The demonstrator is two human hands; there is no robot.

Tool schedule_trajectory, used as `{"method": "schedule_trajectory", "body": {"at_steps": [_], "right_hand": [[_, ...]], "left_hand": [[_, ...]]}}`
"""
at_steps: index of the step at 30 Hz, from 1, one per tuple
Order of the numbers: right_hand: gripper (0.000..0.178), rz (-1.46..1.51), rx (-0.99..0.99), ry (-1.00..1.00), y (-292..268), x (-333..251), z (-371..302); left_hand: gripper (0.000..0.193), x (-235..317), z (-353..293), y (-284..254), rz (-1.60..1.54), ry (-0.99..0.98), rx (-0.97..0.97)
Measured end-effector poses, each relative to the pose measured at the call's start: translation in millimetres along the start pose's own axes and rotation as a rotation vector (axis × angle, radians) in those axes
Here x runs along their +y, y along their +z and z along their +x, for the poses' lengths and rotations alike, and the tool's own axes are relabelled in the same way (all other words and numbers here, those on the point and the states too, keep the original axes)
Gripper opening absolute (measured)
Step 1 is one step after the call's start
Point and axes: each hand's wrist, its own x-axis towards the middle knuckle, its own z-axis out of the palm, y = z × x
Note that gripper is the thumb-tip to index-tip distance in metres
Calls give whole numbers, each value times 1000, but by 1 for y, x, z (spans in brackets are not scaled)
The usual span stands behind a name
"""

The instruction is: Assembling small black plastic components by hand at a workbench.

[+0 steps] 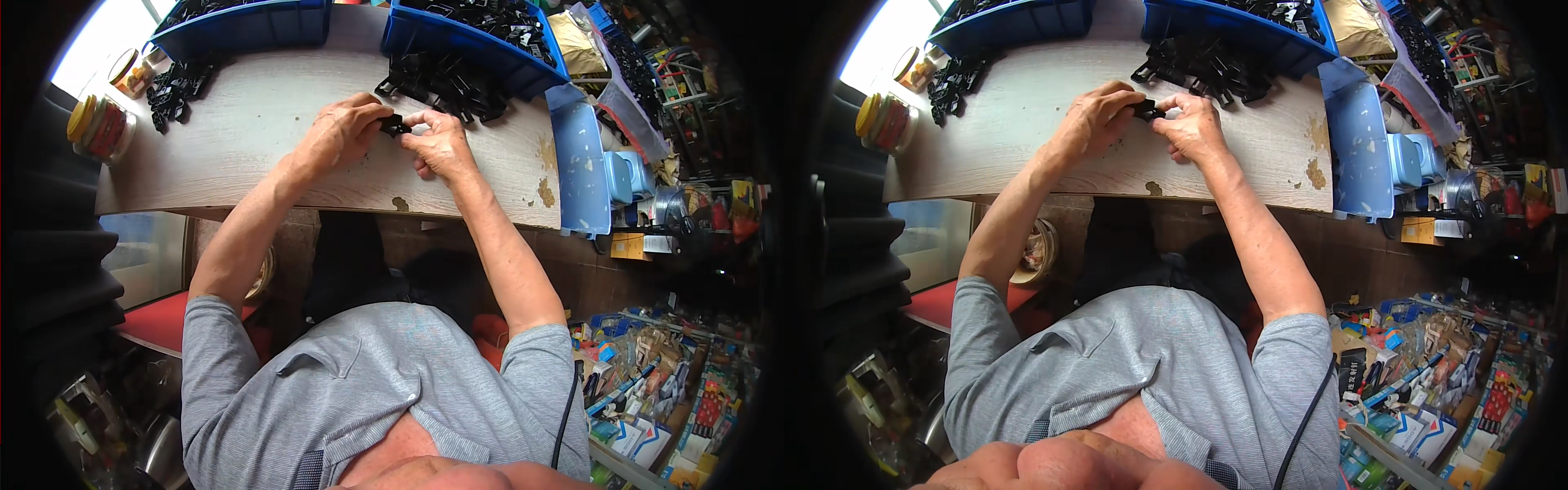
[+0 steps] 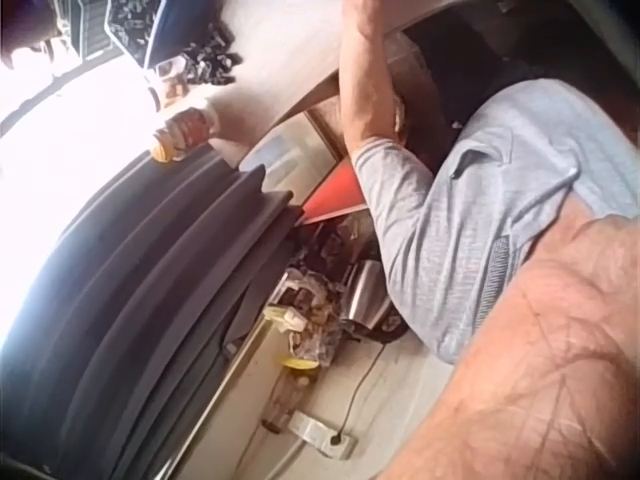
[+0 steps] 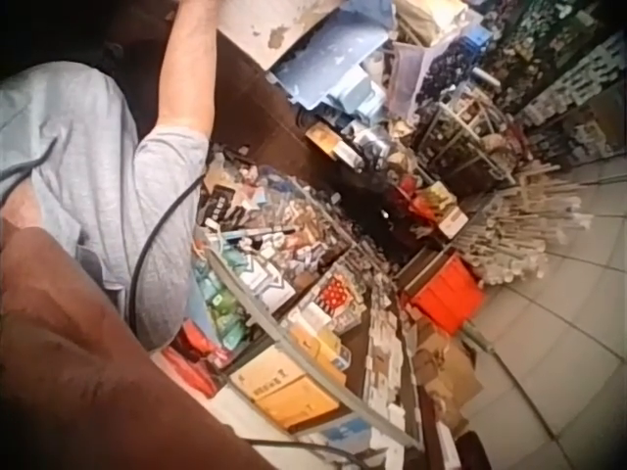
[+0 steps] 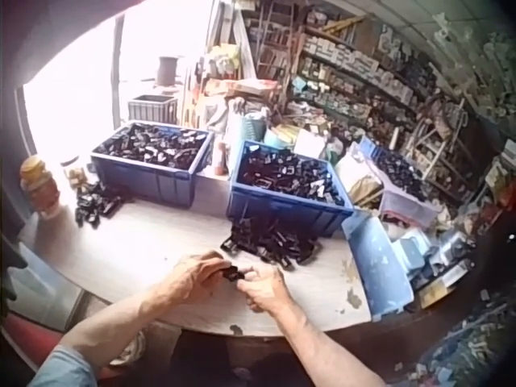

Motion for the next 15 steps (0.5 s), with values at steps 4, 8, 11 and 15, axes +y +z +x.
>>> {"method": "schedule_trajectory", "body": {"at_steps": [4, 8, 11, 15], "right_hand": [[30, 43, -24, 8, 0, 4, 3], [30, 60, -9, -30, 1, 6, 4], [28, 51, -12, -41, 0, 6, 3], [30, 0, -50, -19, -7, 8, 5]], "left_hand": [[26, -3, 9, 5, 36, 91, -105], [26, 2, 13, 5, 24, 154, -178], [34, 3, 10, 9, 3, 196, -139], [48, 4, 4, 12, 10, 203, -135]]}}
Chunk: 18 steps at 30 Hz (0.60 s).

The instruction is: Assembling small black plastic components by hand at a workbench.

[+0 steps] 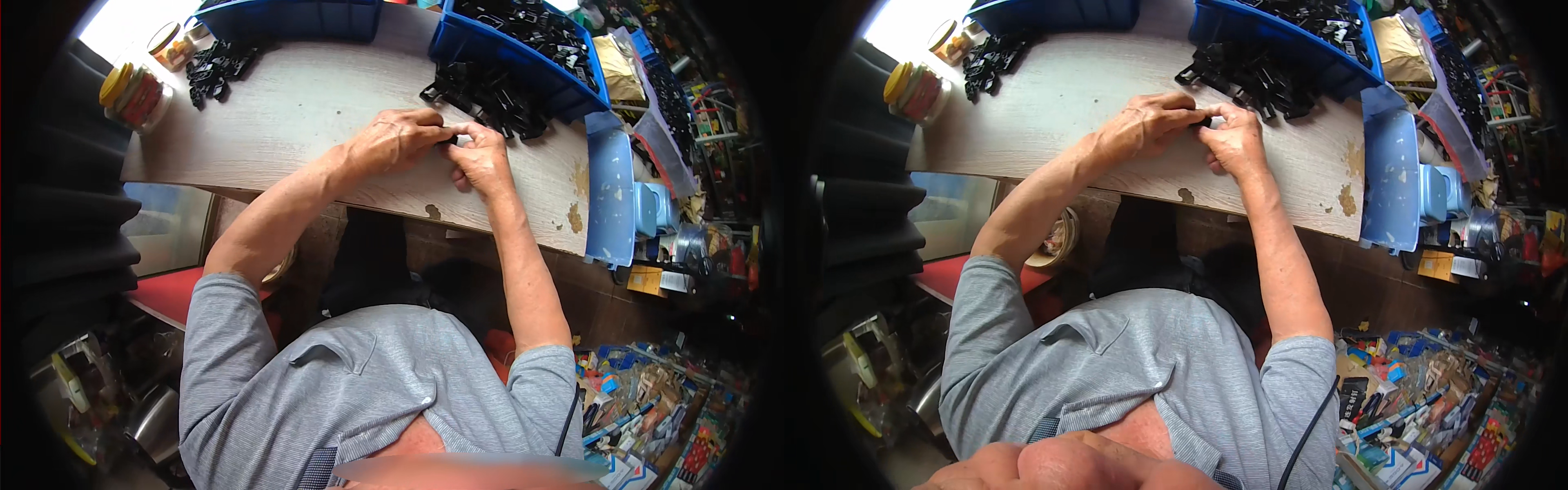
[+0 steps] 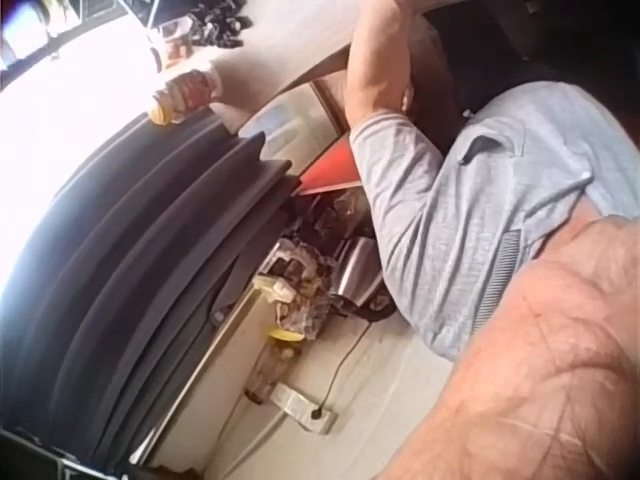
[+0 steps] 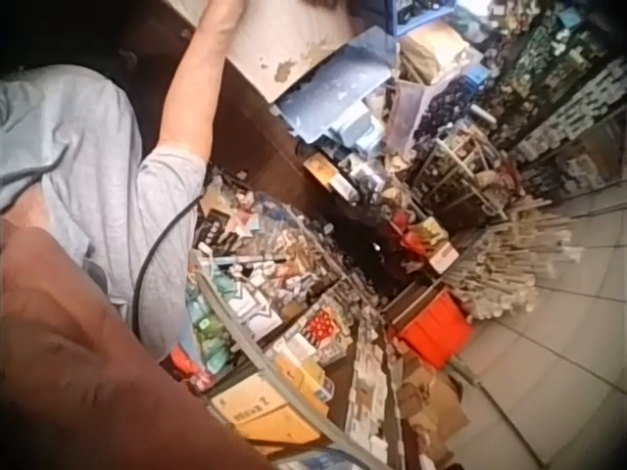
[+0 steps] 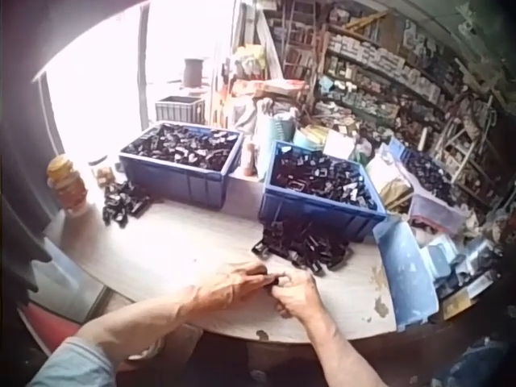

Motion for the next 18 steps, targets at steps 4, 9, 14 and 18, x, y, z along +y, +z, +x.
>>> {"method": "schedule_trajectory", "body": {"at_steps": [4, 9, 14, 18], "right_hand": [[26, 47, -35, 12, -1, 0, 0], [25, 49, -32, 26, 1, -2, -1], [29, 47, -19, 11, 2, -1, -2], [31, 36, 45, -46, 5, -2, -6]], "left_hand": [[49, 7, -10, -2, 108, -13, -39], [44, 16, -15, -2, 206, -31, 1], [40, -1, -22, -9, 409, -156, 316], [41, -77, -58, -89, 852, -575, 571]]}}
